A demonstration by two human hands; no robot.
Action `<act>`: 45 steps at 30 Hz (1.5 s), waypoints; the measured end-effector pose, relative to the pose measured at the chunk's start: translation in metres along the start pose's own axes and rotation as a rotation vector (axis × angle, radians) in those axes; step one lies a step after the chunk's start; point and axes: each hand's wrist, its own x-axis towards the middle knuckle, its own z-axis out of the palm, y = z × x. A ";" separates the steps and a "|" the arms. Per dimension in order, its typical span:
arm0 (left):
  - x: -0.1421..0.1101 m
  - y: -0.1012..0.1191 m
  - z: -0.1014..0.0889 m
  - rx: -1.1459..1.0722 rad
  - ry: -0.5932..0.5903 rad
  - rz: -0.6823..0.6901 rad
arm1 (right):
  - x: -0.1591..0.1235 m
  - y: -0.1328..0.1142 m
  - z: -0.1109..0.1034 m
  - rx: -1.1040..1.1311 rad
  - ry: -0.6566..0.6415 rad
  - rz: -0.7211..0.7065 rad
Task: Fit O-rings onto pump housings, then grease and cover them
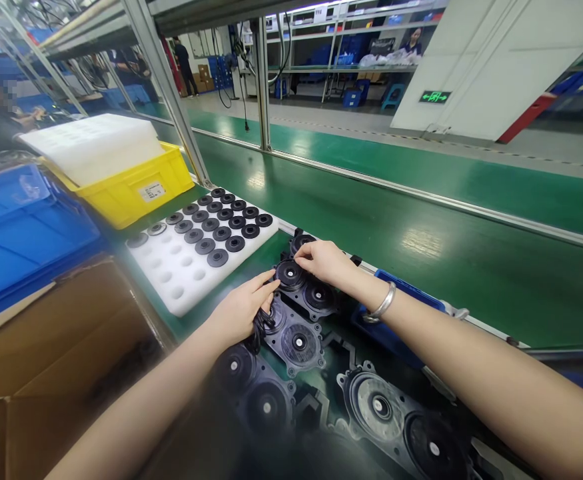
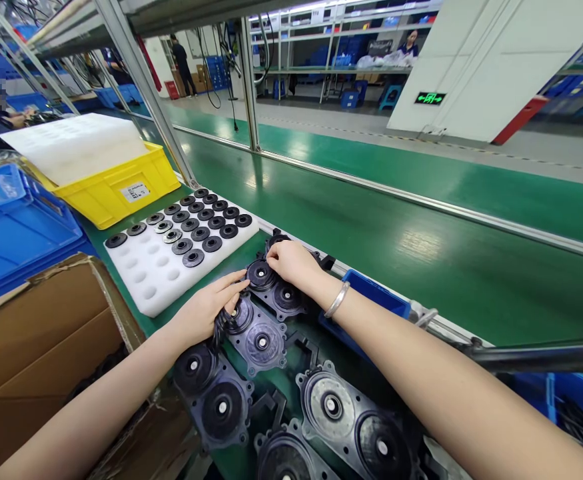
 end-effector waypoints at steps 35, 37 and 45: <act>0.006 0.004 -0.009 0.094 -0.090 0.074 | -0.008 -0.016 -0.029 -0.002 -0.296 0.308; 0.005 0.003 -0.009 0.086 -0.103 0.078 | -0.009 -0.019 -0.031 0.006 -0.311 0.335; 0.005 0.001 -0.013 0.049 -0.129 0.090 | -0.017 -0.028 -0.040 0.073 -0.421 0.432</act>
